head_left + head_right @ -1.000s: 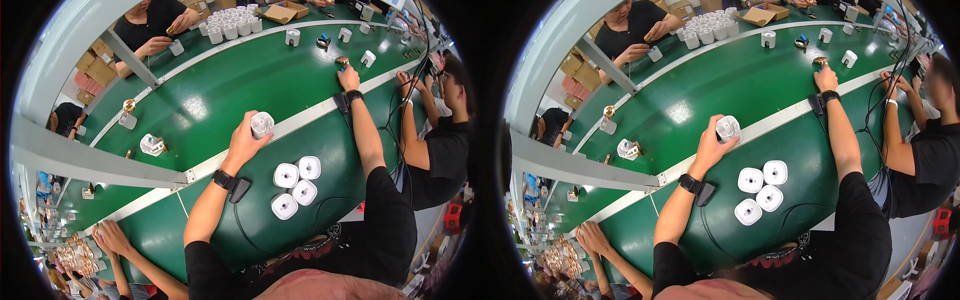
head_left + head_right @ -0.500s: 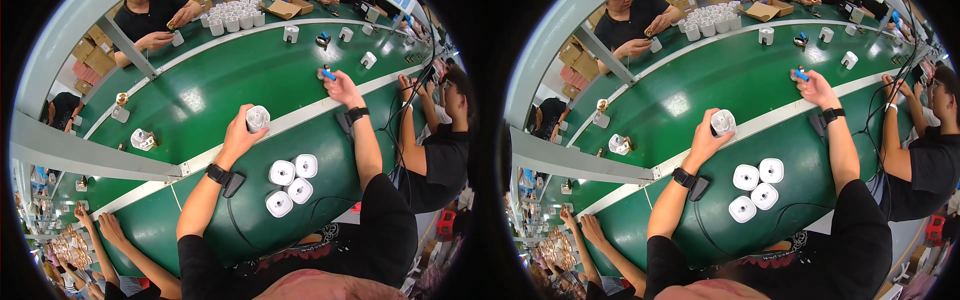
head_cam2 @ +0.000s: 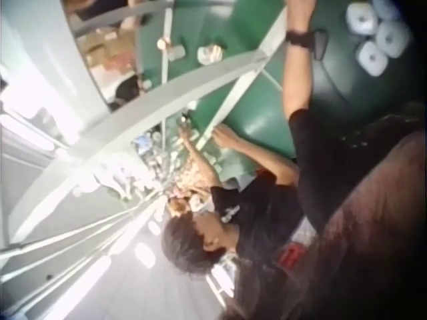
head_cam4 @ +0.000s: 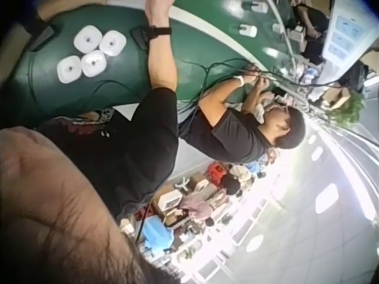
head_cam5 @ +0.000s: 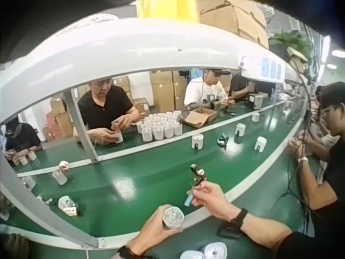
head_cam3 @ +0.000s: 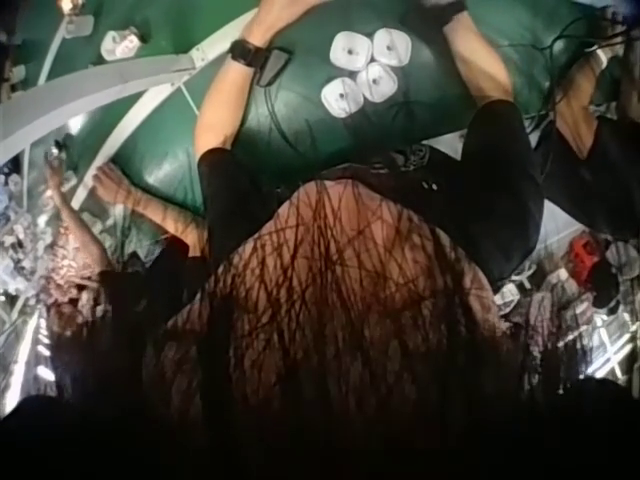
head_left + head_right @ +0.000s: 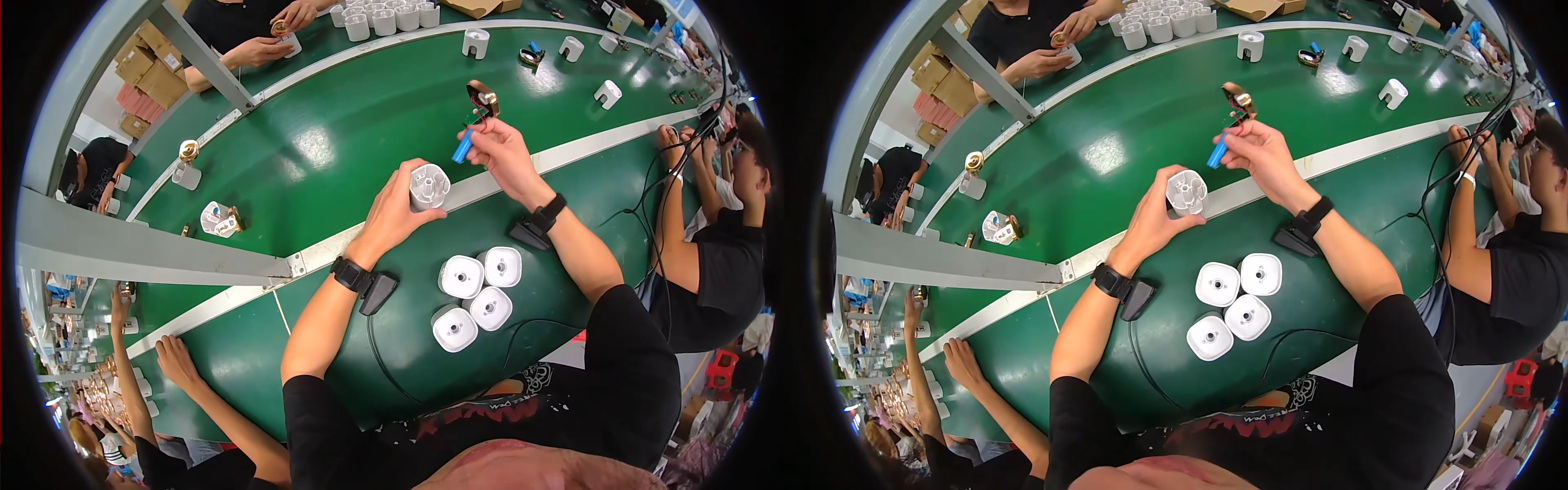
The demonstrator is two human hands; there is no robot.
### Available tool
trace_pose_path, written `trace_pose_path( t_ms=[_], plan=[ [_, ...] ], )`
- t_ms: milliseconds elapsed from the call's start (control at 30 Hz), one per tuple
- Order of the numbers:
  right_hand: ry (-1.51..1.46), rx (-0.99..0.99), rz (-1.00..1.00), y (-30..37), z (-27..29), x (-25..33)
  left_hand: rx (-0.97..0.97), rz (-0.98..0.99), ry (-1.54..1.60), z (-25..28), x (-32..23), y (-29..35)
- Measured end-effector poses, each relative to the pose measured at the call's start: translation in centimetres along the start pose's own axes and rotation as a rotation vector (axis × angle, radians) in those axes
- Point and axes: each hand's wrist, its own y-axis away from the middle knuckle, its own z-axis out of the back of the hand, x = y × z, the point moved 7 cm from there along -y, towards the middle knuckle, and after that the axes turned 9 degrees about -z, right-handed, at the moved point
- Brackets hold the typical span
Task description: The person picks up a white plastic housing and a battery, then inserts the battery into the housing. They place a metal component onto the housing and press it into place by hand before setting the assembled unit down on the green work surface.
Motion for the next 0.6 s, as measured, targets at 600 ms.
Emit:
trace_pose_path(
  t_ms=[600],
  plan=[
    [1.004, 0.081, 0.751, 5.6, -7.3, 3.0, -0.007, -0.080, -0.098, 0.4, -1.1, 0.0]
  ],
)
